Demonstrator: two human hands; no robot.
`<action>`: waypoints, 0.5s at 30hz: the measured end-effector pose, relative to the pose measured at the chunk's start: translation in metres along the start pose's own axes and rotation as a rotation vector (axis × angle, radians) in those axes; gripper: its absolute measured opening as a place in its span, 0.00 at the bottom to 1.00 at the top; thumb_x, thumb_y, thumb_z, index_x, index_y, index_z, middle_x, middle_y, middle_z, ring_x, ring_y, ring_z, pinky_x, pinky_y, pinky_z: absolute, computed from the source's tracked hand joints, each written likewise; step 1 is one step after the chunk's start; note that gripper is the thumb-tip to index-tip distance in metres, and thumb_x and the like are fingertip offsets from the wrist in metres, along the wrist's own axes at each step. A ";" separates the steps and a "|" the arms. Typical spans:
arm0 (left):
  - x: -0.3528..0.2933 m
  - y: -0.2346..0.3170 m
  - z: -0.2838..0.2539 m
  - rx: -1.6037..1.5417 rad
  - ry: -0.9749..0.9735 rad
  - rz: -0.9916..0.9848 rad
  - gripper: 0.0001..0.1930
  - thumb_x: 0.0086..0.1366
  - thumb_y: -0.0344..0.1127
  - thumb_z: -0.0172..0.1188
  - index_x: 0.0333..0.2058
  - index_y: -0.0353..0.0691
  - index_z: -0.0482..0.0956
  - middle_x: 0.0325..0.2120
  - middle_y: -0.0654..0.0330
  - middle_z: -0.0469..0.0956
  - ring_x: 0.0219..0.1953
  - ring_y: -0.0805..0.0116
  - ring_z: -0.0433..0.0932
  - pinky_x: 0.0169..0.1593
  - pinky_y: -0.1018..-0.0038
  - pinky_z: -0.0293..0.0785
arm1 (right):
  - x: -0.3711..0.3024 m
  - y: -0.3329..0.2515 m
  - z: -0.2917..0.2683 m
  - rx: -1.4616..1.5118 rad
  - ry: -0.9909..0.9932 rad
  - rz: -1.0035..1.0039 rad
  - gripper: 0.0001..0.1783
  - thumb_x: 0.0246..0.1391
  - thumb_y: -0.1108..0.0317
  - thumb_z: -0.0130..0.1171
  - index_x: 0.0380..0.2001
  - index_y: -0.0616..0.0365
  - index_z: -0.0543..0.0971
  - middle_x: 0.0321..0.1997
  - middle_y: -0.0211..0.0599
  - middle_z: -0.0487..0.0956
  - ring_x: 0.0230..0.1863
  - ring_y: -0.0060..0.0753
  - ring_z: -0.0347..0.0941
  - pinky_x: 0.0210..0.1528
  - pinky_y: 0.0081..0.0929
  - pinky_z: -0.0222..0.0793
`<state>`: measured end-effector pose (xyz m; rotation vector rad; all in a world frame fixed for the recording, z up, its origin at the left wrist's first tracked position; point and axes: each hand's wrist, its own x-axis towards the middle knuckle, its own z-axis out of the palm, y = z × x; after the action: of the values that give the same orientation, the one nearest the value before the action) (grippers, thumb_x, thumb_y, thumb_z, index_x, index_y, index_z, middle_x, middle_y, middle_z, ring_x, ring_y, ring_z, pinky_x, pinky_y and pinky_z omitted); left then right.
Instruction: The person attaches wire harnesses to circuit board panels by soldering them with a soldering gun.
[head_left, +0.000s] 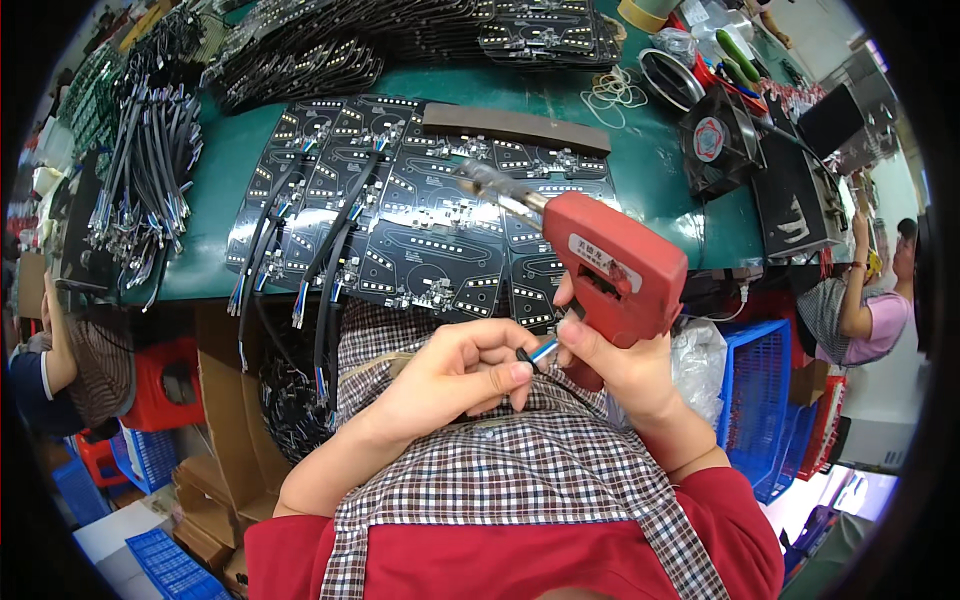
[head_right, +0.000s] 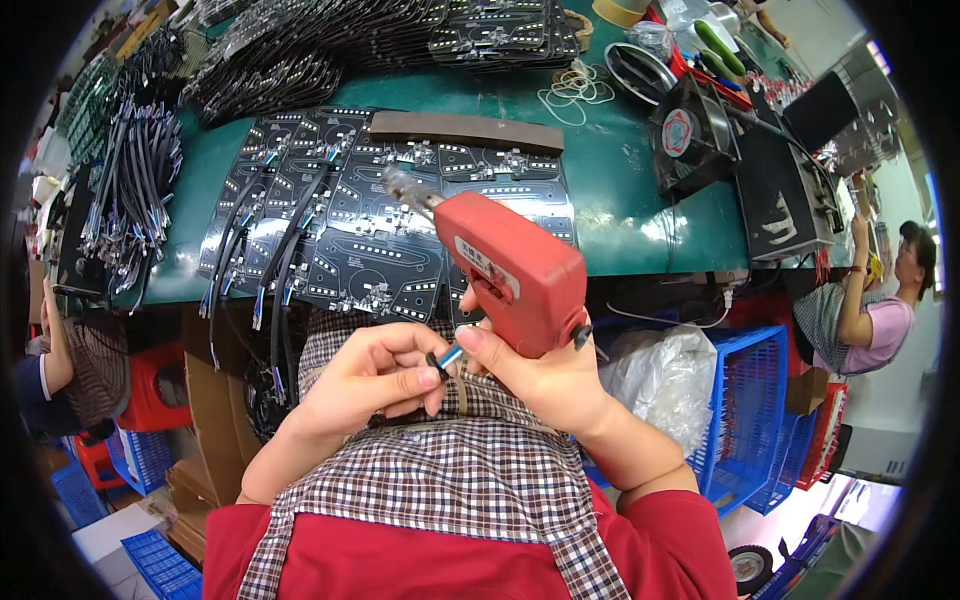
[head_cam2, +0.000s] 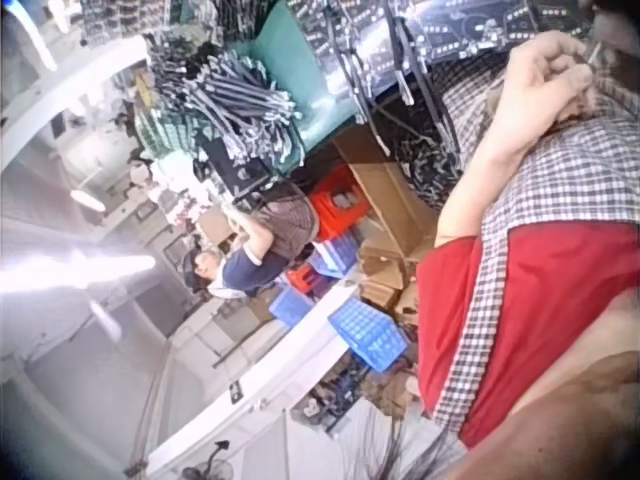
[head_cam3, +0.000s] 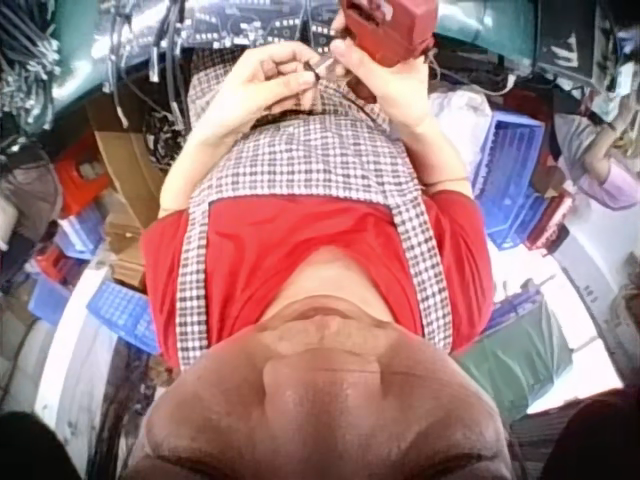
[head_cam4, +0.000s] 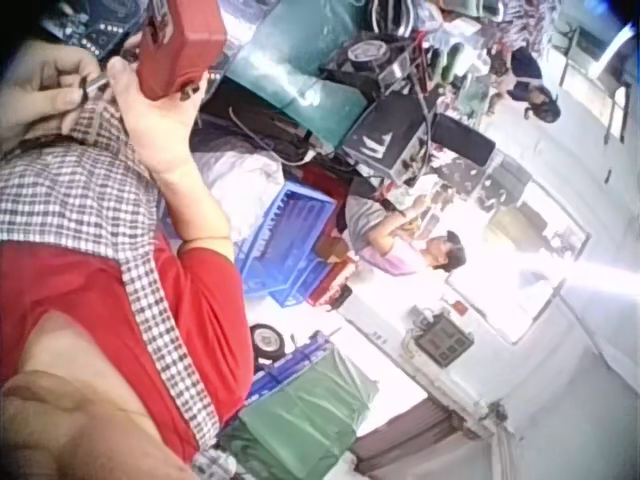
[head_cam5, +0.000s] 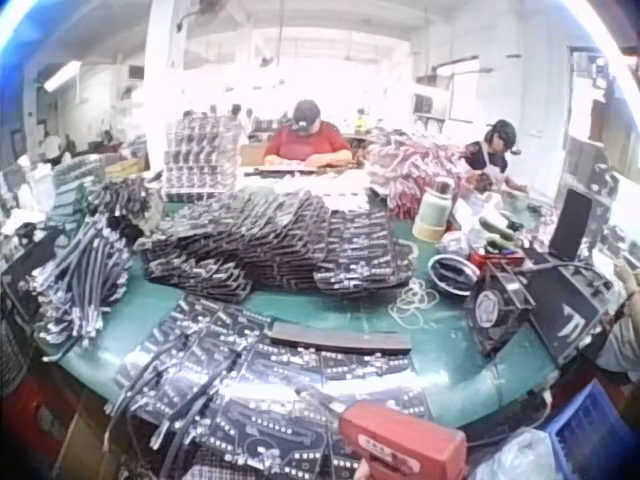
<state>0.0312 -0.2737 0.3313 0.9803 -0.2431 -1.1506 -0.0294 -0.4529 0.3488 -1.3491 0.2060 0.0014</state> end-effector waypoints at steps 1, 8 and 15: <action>0.000 0.000 -0.001 0.011 0.042 0.008 0.08 0.62 0.32 0.54 0.38 0.34 0.73 0.21 0.61 0.75 0.15 0.86 0.60 0.18 0.88 0.53 | 0.002 0.001 0.001 -0.040 0.027 -0.032 0.29 0.47 0.76 0.62 0.53 0.60 0.65 0.40 0.33 0.72 0.31 0.15 0.70 0.30 0.15 0.68; 0.004 -0.017 0.008 0.228 0.248 0.356 0.09 0.60 0.28 0.53 0.40 0.34 0.72 0.27 0.61 0.75 0.21 0.82 0.69 0.22 0.85 0.64 | 0.011 0.006 0.009 -0.087 -0.019 -0.009 0.24 0.46 0.79 0.58 0.48 0.62 0.65 0.40 0.33 0.68 0.30 0.15 0.68 0.29 0.13 0.64; -0.017 -0.014 -0.015 1.637 0.582 0.926 0.22 0.43 0.26 0.57 0.42 0.35 0.76 0.29 0.58 0.73 0.22 0.69 0.72 0.22 0.77 0.71 | 0.015 0.004 0.017 -0.136 0.004 0.064 0.22 0.47 0.74 0.59 0.46 0.64 0.66 0.40 0.37 0.71 0.27 0.18 0.69 0.29 0.15 0.67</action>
<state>0.0243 -0.2522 0.3173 2.1791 -1.0966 0.4717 -0.0129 -0.4379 0.3465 -1.4774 0.2556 0.0673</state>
